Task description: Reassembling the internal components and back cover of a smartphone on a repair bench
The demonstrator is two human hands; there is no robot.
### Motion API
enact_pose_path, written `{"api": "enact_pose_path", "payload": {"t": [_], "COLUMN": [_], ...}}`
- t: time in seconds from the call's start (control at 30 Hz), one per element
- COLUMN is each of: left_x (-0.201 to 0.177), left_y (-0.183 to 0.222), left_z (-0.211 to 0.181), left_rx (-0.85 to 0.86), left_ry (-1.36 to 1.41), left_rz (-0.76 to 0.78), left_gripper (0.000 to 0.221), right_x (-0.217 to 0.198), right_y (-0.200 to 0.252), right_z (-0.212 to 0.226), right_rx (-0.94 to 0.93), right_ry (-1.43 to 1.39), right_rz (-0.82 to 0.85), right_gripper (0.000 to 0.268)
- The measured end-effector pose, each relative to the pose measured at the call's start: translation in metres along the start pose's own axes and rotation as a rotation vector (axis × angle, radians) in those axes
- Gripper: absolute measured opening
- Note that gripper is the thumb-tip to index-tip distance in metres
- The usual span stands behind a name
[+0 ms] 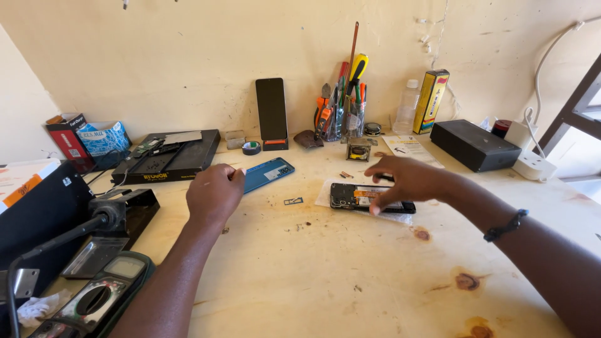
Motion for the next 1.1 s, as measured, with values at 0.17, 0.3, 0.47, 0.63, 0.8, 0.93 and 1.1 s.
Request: {"api": "enact_pose_path", "payload": {"t": [0.17,0.3,0.47,0.63,0.8,0.93,1.1], "left_x": [-0.002,-0.005,-0.005,0.005,0.018,0.043,0.103], "left_y": [0.007,0.019,0.029,0.039,0.058,0.055,0.003], "left_z": [-0.013,-0.026,-0.046,-0.072,-0.112,-0.129,-0.103], "left_rx": [0.024,0.034,0.085,0.093,-0.118,-0.201,-0.334], "left_ry": [0.057,0.099,0.184,0.304,0.995,1.313,1.851], "left_rz": [0.106,0.242,0.296,0.324,0.466,0.533,0.487], "left_gripper": [0.04,0.038,0.036,0.035,0.082,0.105,0.078], "right_x": [0.008,0.009,0.01,0.006,0.012,0.028,0.042], "right_y": [-0.007,-0.012,-0.008,-0.004,-0.019,-0.042,-0.046], "right_z": [0.001,0.001,0.004,0.017,0.052,0.075,0.114], "right_rx": [0.011,0.021,0.041,-0.013,-0.015,-0.018,-0.188], "right_ry": [0.34,0.303,0.212,0.051,-0.271,-0.284,-0.222], "right_rz": [0.069,0.098,0.04,-0.126,-0.295,-0.326,-0.408], "right_gripper": [0.108,0.098,0.088,0.062,0.051,0.055,0.073]}}
Point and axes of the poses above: each hand's wrist, its own y-axis away from the middle knuckle, its own x-axis out of the palm, z = x × y, the point moved 3 cm from there along -y, towards the middle knuckle, and after that the axes turned 3 degrees about y, right-handed, at the moved point
